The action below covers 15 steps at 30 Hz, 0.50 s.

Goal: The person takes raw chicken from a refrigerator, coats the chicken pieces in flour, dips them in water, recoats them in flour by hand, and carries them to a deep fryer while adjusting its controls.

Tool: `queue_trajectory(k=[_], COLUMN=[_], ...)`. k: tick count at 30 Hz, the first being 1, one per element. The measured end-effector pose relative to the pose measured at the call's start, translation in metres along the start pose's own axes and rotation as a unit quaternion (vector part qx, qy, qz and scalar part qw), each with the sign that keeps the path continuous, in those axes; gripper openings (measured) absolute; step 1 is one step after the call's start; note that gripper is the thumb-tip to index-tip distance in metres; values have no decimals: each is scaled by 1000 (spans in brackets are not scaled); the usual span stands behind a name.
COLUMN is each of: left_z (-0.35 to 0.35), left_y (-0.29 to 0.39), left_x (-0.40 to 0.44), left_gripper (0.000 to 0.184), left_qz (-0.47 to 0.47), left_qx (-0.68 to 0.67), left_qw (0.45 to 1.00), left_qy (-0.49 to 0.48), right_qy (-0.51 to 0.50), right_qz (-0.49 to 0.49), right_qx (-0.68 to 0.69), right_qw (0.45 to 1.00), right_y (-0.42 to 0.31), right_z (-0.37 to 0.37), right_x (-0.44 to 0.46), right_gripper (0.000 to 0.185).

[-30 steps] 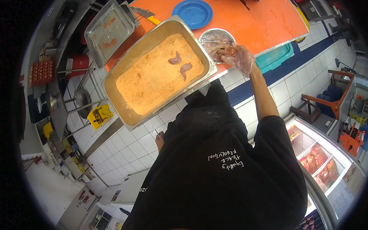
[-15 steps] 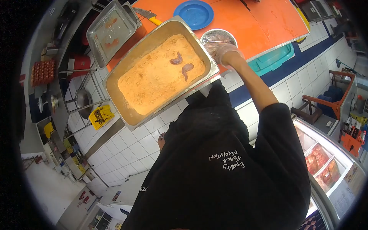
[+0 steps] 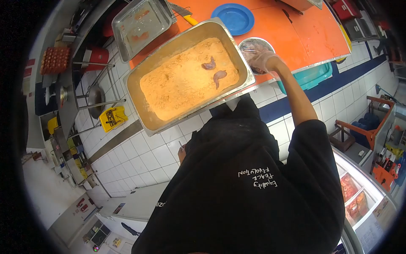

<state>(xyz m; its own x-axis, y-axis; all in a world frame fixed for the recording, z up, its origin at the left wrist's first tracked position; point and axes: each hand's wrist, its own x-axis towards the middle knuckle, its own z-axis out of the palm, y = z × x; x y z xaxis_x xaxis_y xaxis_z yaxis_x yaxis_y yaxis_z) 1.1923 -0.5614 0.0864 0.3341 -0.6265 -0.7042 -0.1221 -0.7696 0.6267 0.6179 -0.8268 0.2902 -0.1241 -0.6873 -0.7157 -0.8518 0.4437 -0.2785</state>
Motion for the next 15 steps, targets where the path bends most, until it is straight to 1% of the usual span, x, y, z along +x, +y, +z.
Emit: queue_trajectory(k=[1, 2, 3, 4, 5, 6, 7, 9, 12, 14, 15], left_z=[-4, -6, -5, -3, -1, 0, 1, 3, 8, 12, 14], left_y=[-17, -27, -24, -18, -12, -8, -4, -1, 0, 15, 25], left_x=[8, 13, 11, 6, 2, 0, -2, -2, 2, -6, -12], left_gripper=[25, 26, 26, 27, 28, 28, 28, 27, 25, 23, 23], left_qz=[23, 46, 46, 42, 38, 39, 40, 41, 55, 14, 14], left_qx=[20, 39, 38, 66, 94, 91, 71, 49, 19, -26, -27], left_qw=[999, 998, 998, 997, 994, 995, 996, 998, 998, 1000, 999], left_qy=[10, 20, 18, 25, 32, 29, 20, 11, -1, -10, -9], right_qy=[1, 20, 39, 42, -9, -60, -58, -28, -45, -44, -44], right_qz=[1, -74, -147, -145, -120, -91, -91, -118, -122, -130, -138], right_qx=[-1, 131, 260, 258, 470, 655, 654, 702, 707, 712, 718], right_qw=[1000, 988, 953, 954, 875, 747, 749, 701, 695, 689, 681], right_y=[13, 31, 46, 59, 70, 68, 67, 57, 43, 23, 10], right_z=[-1, 2, 3, 5, 7, 4, 2, 1, -5, -9, -12], right_x=[-4, -9, -11, -9, -4, -8, -14, -31, -39, -48, -54], right_gripper=[30, 27, 25, 25, 27, 30, 30, 28, 33, 33, 34])
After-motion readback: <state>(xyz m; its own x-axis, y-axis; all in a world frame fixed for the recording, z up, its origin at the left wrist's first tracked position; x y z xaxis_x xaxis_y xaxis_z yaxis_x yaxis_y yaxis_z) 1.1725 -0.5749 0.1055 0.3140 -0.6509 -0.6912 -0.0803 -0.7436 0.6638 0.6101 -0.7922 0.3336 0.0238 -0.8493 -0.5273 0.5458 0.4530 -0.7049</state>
